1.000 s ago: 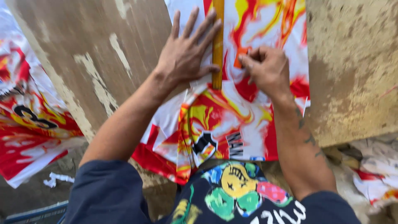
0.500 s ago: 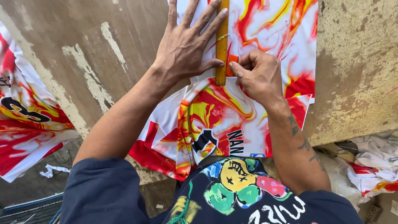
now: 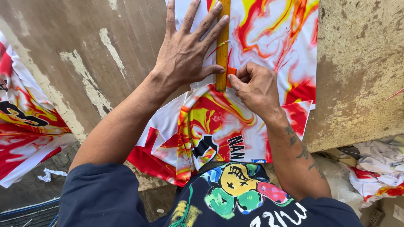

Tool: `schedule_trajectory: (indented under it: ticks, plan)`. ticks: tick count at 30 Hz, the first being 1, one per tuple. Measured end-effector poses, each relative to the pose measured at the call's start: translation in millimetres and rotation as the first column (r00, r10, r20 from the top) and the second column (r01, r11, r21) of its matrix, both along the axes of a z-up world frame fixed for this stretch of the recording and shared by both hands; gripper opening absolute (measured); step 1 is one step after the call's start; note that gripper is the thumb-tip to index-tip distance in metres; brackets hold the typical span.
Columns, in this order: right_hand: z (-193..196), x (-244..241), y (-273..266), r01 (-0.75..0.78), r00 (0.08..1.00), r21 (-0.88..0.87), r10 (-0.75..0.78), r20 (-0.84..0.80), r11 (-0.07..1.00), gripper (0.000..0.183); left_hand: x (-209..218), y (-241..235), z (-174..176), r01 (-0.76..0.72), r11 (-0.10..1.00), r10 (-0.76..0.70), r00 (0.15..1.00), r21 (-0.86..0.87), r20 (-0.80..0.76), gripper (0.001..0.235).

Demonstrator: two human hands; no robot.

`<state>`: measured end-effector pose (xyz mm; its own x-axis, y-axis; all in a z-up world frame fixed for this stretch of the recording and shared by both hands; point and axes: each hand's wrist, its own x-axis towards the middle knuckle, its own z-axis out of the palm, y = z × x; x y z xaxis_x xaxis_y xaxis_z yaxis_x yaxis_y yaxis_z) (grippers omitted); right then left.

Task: The person is organizing, measuring, and cutting printed jersey fabric pieces on a workbench using scissors and a ruler.

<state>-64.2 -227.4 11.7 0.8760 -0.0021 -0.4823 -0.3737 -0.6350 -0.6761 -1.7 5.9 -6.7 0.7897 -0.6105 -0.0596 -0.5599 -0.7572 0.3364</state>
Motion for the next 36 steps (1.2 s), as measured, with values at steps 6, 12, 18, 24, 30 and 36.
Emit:
schedule_trajectory:
  ticks: [6,12,18,24,30,36]
  plan:
    - [-10,29,3,-0.061,0.976,-0.071,0.074,0.203,0.996,0.020,0,-1,-3,-0.011,1.000,0.011,1.000,-0.028,0.002,0.113]
    - [-34,169,4,-0.160,0.873,-0.161,0.216,0.437,0.974,0.028,1,-4,2,-0.037,0.999,0.038,0.999,0.028,-0.034,0.118]
    - [-46,246,-24,-0.181,0.838,-0.055,0.183,0.514,0.982,0.024,25,-3,-18,-0.095,0.971,0.040,0.969,0.220,0.243,0.127]
    - [-12,255,-17,-0.164,0.878,0.066,0.115,0.465,0.984,0.019,99,-1,-9,-0.141,0.990,0.139,0.989,0.029,0.046,0.121]
    - [-4,247,9,-0.175,0.931,0.087,0.137,0.337,0.981,0.023,122,-5,-4,-0.152,0.978,0.147,0.988,0.142,0.045,0.124]
    - [-2,252,14,-0.181,0.931,0.081,0.144,0.336,0.980,0.024,126,-6,0,-0.139,0.973,0.132,0.990,0.186,0.049,0.126]
